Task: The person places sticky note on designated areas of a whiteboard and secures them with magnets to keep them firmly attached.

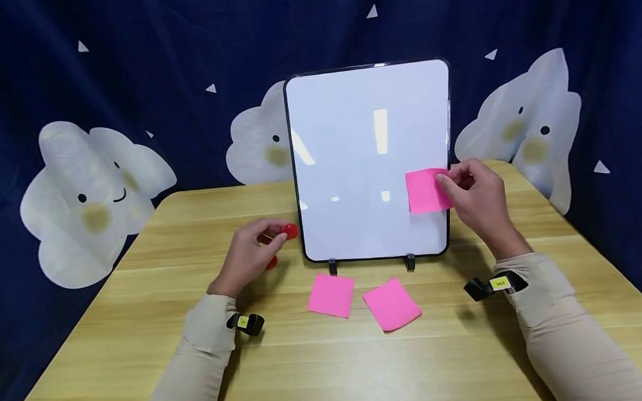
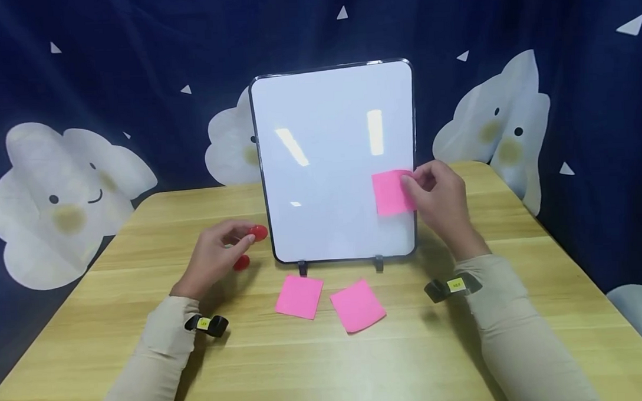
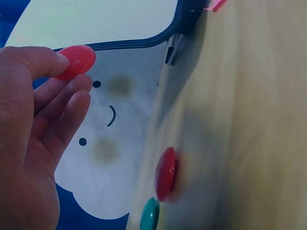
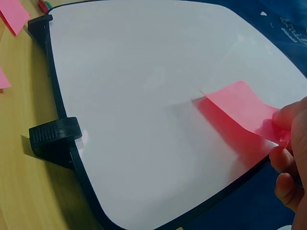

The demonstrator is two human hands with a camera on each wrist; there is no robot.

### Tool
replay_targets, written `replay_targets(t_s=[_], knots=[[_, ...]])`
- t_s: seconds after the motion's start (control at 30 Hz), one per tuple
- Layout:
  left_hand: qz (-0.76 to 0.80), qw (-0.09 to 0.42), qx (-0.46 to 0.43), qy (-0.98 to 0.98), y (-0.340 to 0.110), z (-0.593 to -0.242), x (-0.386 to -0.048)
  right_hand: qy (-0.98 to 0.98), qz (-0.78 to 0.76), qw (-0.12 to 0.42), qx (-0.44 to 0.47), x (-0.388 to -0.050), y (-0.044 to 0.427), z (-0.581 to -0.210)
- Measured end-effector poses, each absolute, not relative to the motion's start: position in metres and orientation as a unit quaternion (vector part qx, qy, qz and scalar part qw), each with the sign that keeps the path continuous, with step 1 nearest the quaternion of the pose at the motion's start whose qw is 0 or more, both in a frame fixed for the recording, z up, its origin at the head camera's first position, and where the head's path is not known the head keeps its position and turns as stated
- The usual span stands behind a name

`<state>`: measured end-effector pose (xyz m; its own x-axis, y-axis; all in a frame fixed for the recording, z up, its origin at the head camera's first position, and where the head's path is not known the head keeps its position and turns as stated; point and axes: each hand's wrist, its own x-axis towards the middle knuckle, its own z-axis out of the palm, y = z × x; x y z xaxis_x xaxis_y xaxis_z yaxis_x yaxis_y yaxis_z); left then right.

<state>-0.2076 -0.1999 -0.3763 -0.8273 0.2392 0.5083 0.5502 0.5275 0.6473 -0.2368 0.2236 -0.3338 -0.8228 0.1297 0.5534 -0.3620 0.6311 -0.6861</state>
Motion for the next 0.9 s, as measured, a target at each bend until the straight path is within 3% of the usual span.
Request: replay_targets(t_s=[0.43, 0.9], knots=[[-0.497, 0.125, -0.222, -0.830, -0.175, -0.356, -0.210, -0.841, 0.445, 0.301, 0.064, -0.242, 0.226, -0.344], [-0.499, 0.105, -0.267, -0.818, -0.150, -0.335, -0.218, -0.818, 0.464, 0.335, 0.061, -0.243, 0.221, -0.347]])
